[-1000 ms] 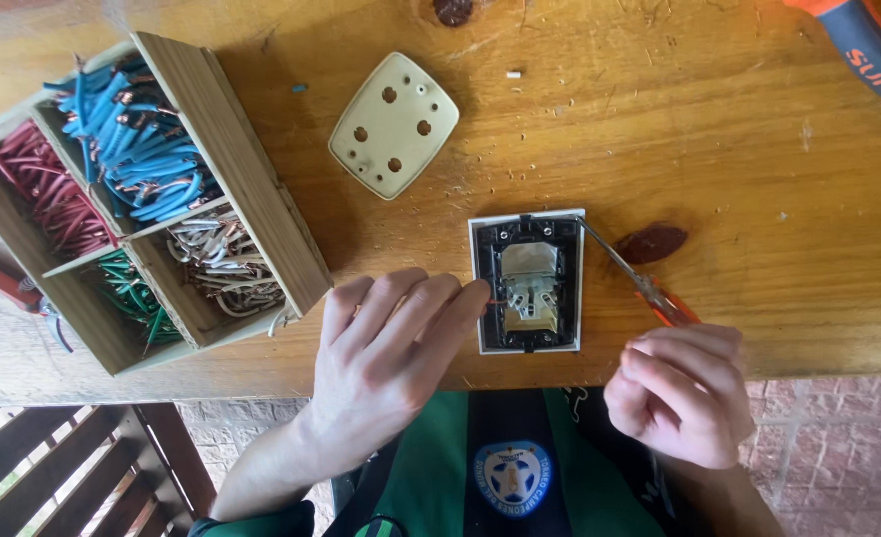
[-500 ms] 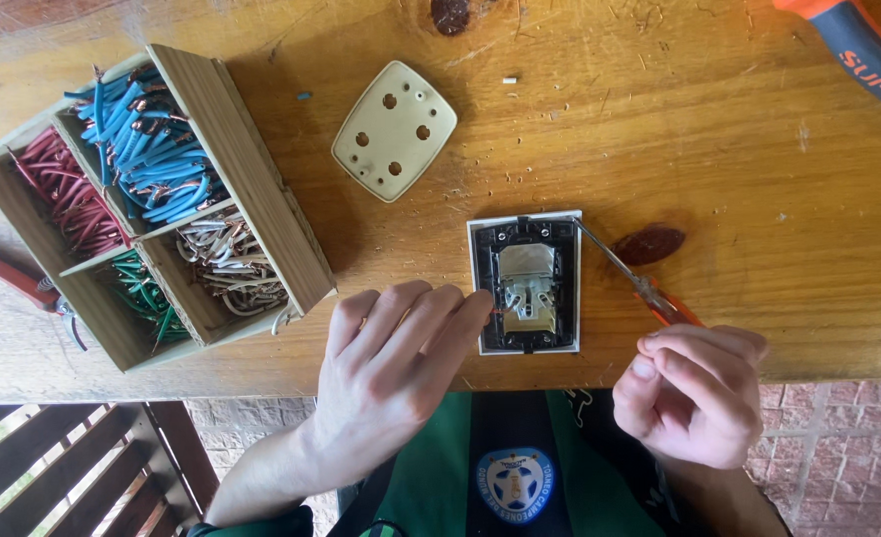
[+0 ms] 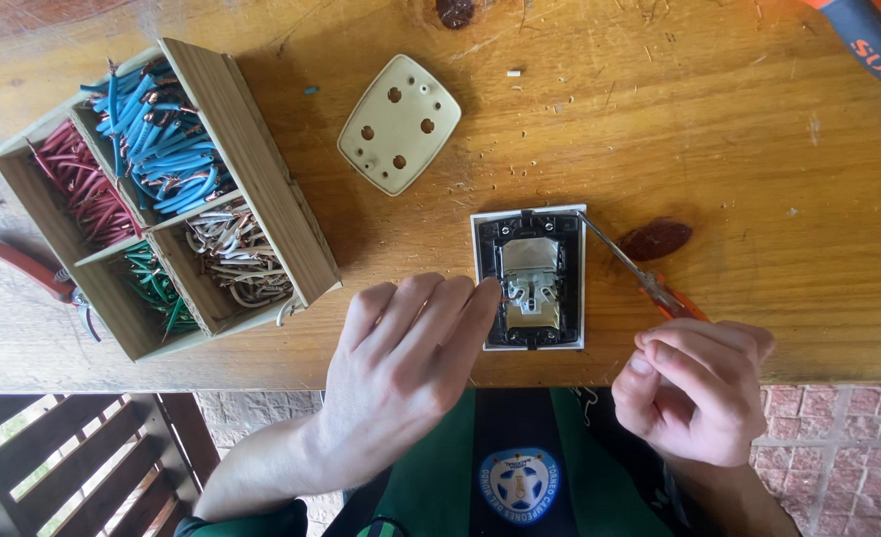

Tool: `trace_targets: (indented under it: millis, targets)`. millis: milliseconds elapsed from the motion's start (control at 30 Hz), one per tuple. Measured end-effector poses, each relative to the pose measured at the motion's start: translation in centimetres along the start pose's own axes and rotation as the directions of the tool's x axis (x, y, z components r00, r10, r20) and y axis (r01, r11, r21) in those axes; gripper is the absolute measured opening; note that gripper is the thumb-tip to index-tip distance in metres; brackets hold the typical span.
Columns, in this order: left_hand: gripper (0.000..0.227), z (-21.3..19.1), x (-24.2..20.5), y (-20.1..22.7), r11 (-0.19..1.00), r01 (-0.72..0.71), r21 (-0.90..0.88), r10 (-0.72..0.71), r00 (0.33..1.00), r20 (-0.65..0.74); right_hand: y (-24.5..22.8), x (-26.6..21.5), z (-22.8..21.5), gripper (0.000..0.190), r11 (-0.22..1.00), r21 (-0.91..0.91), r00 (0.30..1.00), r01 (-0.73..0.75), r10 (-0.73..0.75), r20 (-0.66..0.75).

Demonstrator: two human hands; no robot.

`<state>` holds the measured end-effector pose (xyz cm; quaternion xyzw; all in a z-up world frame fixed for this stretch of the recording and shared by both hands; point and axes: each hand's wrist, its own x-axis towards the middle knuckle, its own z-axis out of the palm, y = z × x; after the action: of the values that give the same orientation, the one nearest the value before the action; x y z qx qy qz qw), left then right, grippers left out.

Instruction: The person selects short colored wires from a compartmentalized box and connects them to terminals inside a small electrical switch or socket using a screwdriver. They tighten each wire connection and repeat the process with additional wires.

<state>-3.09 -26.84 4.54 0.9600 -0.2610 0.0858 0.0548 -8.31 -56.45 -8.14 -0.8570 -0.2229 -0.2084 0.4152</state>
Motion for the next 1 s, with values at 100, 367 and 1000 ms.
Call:
trace_targets:
  millis: [100,367,1000]
  targets:
    - [0.018,-0.2,0.2,0.1,0.999,-0.02,0.026,0.02,1.0,0.018,-0.2,0.7,0.3,0.019,1.0,-0.003,1.0,0.0,0.0,0.001]
    - [0.024,0.0,0.6,0.4,0.992,-0.05,0.112,0.047,0.998,0.035,-1.2,2.5,0.8,0.011,1.0,0.003,1.0,0.013,-0.013,0.021]
    - [0.018,-0.4,1.1,0.3,0.97,-0.155,0.185,0.144,0.987,0.075,-0.3,2.9,0.9,0.019,0.989,0.148,0.998,0.023,-0.032,0.06]
